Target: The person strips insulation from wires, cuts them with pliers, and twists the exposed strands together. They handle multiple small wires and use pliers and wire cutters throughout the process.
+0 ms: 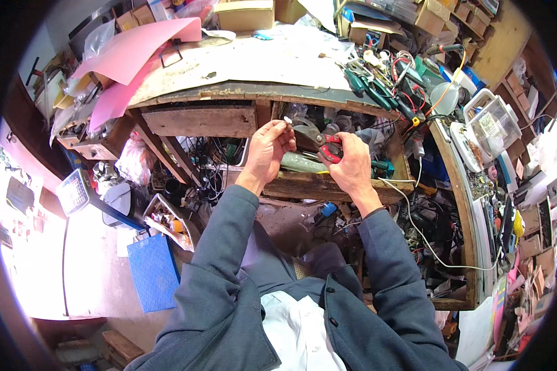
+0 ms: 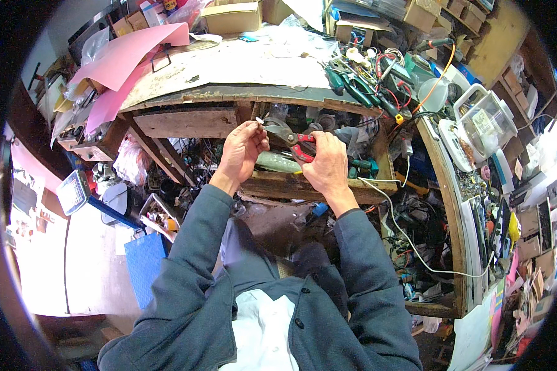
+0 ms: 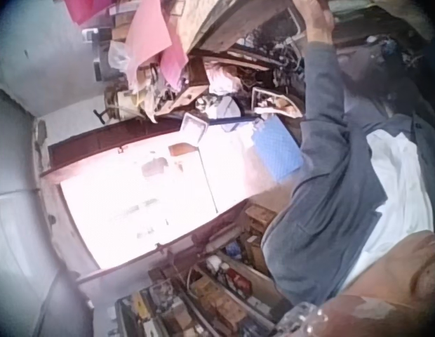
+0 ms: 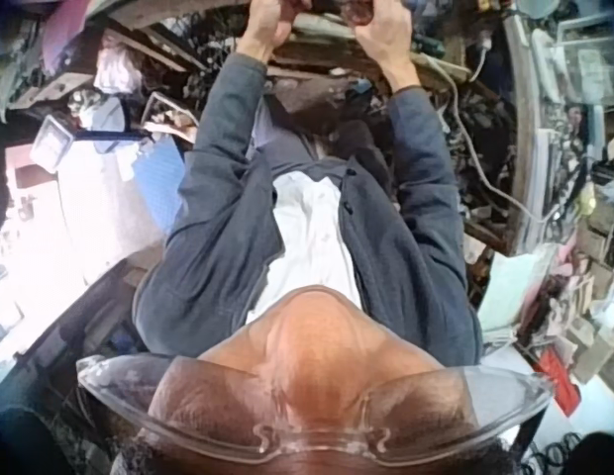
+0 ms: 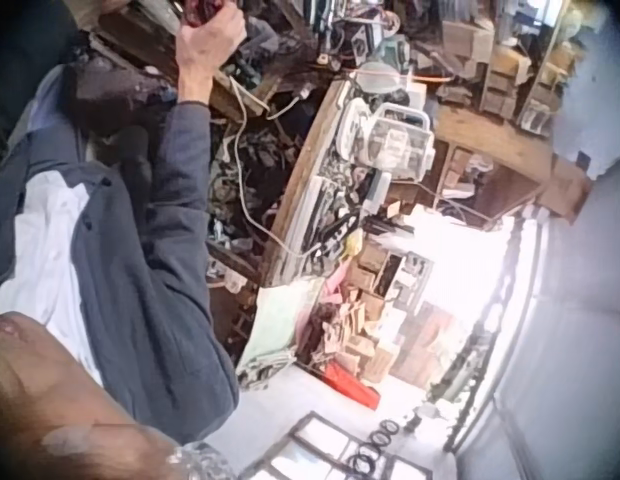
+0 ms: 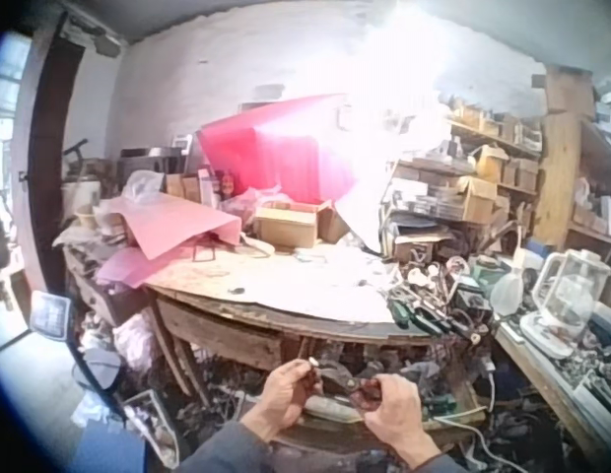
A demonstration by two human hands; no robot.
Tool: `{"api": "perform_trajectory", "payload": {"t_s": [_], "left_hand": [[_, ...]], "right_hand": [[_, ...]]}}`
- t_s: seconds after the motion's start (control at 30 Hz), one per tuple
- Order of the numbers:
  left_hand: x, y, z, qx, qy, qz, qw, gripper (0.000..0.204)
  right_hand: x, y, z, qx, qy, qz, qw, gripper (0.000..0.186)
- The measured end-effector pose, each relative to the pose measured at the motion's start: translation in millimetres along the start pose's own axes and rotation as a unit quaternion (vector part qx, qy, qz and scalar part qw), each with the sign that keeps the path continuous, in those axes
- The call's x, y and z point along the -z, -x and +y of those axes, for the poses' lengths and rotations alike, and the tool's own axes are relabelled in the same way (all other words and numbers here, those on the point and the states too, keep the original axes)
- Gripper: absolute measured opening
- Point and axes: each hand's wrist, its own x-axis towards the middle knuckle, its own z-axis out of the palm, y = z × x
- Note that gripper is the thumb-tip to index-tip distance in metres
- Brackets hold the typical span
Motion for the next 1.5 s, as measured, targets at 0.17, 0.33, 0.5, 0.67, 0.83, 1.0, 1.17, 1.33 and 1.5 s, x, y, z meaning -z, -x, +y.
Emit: {"api": "perform_trajectory", "payload": {"t_s": [0.17, 0.33, 0.5, 0.67, 0.83, 1.0, 1.17, 1.33, 1.5], "left_hand": [[-2, 2, 1, 0.0, -0.033, 0.017, 0.999, 0.009], [-6, 2, -3, -0.025, -0.051, 0.027, 0.998, 0.008], [-7, 3, -7, -0.051, -0.123, 0.027, 0.991, 0.01], [-9, 5, -9, -0.065, -0.159, 0.018, 0.985, 0.01], [-11, 7, -10, -0.082, -0.208, 0.027, 0.974, 0.01], [-14, 10, -11, -0.11, -0.231, 0.028, 0.966, 0.008], [-16, 12, -12, -0.125, -0.273, 0.027, 0.953, 0.006], [-15, 15, -12, -0.124, -0.248, 0.027, 0.961, 0.009], [-10, 11, -9, -0.063, -0.152, 0.018, 0.986, 0.019]], "right_hand": [[-2, 0, 1, 0.002, 0.003, 0.007, 1.0, 0.051], [-4, 0, 1, 0.009, 0.0, 0.014, 1.0, 0.05], [-2, 1, 1, 0.001, 0.012, 0.009, 1.0, 0.049], [1, 0, -2, -0.007, 0.01, 0.002, 1.0, 0.047], [-5, 3, 1, 0.003, 0.008, 0.016, 1.0, 0.042], [-4, 3, -1, -0.006, 0.018, 0.0, 1.0, 0.039], [-2, 5, -1, -0.005, 0.051, 0.011, 0.999, 0.032], [-3, 8, -1, -0.006, 0.057, 0.002, 0.998, 0.029], [-1, 9, -1, 0.006, 0.066, 0.015, 0.998, 0.028]]}}
